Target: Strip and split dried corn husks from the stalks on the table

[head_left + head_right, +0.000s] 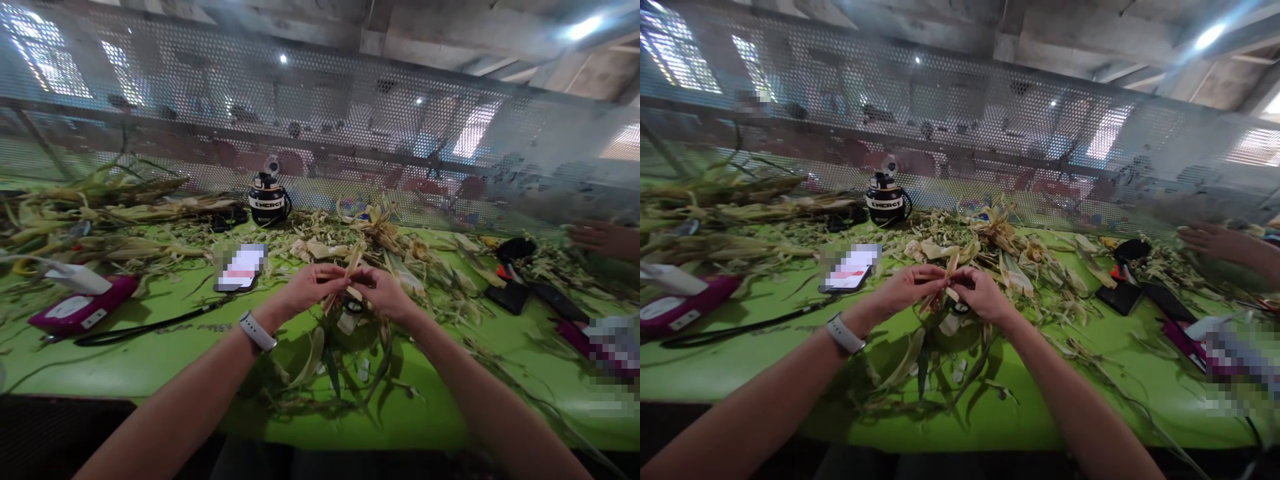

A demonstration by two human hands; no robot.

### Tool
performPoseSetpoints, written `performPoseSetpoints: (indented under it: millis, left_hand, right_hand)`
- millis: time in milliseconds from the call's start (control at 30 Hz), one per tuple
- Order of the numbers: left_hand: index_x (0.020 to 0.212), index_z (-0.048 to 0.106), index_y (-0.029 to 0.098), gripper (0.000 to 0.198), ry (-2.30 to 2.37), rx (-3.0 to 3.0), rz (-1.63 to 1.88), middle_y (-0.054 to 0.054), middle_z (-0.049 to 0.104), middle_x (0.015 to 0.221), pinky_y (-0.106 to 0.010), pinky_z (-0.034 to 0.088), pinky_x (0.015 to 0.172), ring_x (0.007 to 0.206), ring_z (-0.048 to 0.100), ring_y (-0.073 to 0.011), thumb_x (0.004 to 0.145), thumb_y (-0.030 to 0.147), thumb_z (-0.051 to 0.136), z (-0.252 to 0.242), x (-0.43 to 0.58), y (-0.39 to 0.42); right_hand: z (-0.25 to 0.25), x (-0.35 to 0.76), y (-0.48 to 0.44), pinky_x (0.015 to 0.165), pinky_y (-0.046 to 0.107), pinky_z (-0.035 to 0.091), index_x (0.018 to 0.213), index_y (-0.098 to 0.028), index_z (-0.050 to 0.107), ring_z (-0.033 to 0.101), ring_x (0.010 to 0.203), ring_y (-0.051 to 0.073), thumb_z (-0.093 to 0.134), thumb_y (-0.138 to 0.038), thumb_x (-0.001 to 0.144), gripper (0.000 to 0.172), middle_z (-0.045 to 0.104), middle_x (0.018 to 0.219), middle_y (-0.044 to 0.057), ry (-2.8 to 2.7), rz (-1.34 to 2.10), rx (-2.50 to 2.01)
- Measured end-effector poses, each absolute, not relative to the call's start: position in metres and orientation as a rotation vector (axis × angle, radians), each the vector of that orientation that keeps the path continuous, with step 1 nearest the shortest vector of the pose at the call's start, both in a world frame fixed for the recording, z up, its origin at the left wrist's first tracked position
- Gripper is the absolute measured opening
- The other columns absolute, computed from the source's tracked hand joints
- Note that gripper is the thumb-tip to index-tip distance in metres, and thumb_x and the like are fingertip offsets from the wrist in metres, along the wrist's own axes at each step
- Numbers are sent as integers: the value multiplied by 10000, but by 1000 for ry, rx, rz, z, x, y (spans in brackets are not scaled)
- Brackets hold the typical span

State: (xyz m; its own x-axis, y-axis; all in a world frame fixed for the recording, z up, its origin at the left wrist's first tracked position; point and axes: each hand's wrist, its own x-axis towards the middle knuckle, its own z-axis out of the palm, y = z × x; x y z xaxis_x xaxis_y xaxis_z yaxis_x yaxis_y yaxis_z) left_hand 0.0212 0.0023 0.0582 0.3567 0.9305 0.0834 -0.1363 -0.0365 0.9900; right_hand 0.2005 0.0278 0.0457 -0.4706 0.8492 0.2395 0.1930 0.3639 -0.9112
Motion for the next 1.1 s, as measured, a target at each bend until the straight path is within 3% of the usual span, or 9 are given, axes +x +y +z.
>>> performPoseSetpoints:
  millis: [133, 300, 400, 533, 633, 833, 1000, 1100]
  left_hand:
    - [1131, 544, 188, 485, 822, 1112, 1153, -24, 679, 791, -236, 486, 592, 614, 620, -121, 705, 352, 707, 59, 19, 6]
    - [1092, 567, 168, 417, 903, 1156, 1303, -69, 676, 928, -263, 471, 774, 893, 620, -170, 735, 355, 674, 51, 20, 8]
    - [1161, 566, 199, 489, 792, 1418, 1264, -74, 648, 1071, -288, 444, 870, 1024, 578, -198, 700, 277, 710, 48, 24, 5]
    - [1007, 668, 199, 275, 821, 1621, 1362, -79, 615, 1168, -298, 385, 971, 1121, 525, -212, 741, 270, 664, 48, 27, 4]
    - [897, 689, 199, 166, 854, 1670, 1412, -68, 635, 1125, -301, 385, 971, 1086, 540, -207, 759, 275, 639, 49, 28, 5]
    - [971, 666, 189, 224, 779, 1634, 1375, -64, 671, 1017, -268, 420, 904, 978, 590, -181, 771, 285, 633, 50, 27, 6]
    - [1203, 559, 195, 491, 735, 1442, 1282, -48, 694, 938, -242, 447, 814, 884, 612, -158, 735, 276, 681, 50, 24, 9]
    - [1227, 544, 199, 485, 787, 1360, 1292, -33, 694, 877, -238, 450, 792, 850, 611, -146, 761, 284, 651, 50, 19, 10]
  right_hand:
    - [52, 206, 27, 704, 300, 465, 978, -177, 638, 569, 744, 171, 647, -394, 757, 309, 632, 829, 50, -1887, 724, -941]
    - [56, 205, 17, 748, 321, 458, 981, -196, 651, 567, 795, 202, 587, -325, 823, 214, 620, 840, 74, -2026, 257, -939]
    - [54, 203, 15, 776, 319, 453, 1031, -194, 629, 571, 839, 206, 548, -282, 849, 217, 628, 886, 79, -2099, 157, -896]
    - [49, 201, 15, 740, 298, 461, 1044, -197, 609, 585, 797, 189, 553, -256, 842, 218, 638, 876, 65, -2096, 206, -908]
    - [50, 200, 15, 733, 302, 464, 1011, -213, 623, 594, 785, 192, 580, -281, 826, 202, 651, 874, 59, -2051, 254, -940]
    - [58, 200, 15, 714, 309, 467, 879, -215, 688, 592, 744, 189, 598, -285, 806, 135, 663, 796, 51, -1982, 389, -883]
    - [54, 204, 24, 725, 306, 456, 892, -205, 691, 595, 775, 183, 590, -324, 799, 182, 673, 839, 45, -1912, 651, -900]
    - [51, 208, 30, 666, 289, 440, 854, -183, 664, 570, 692, 160, 616, -382, 763, 224, 643, 752, 23, -1797, 878, -957]
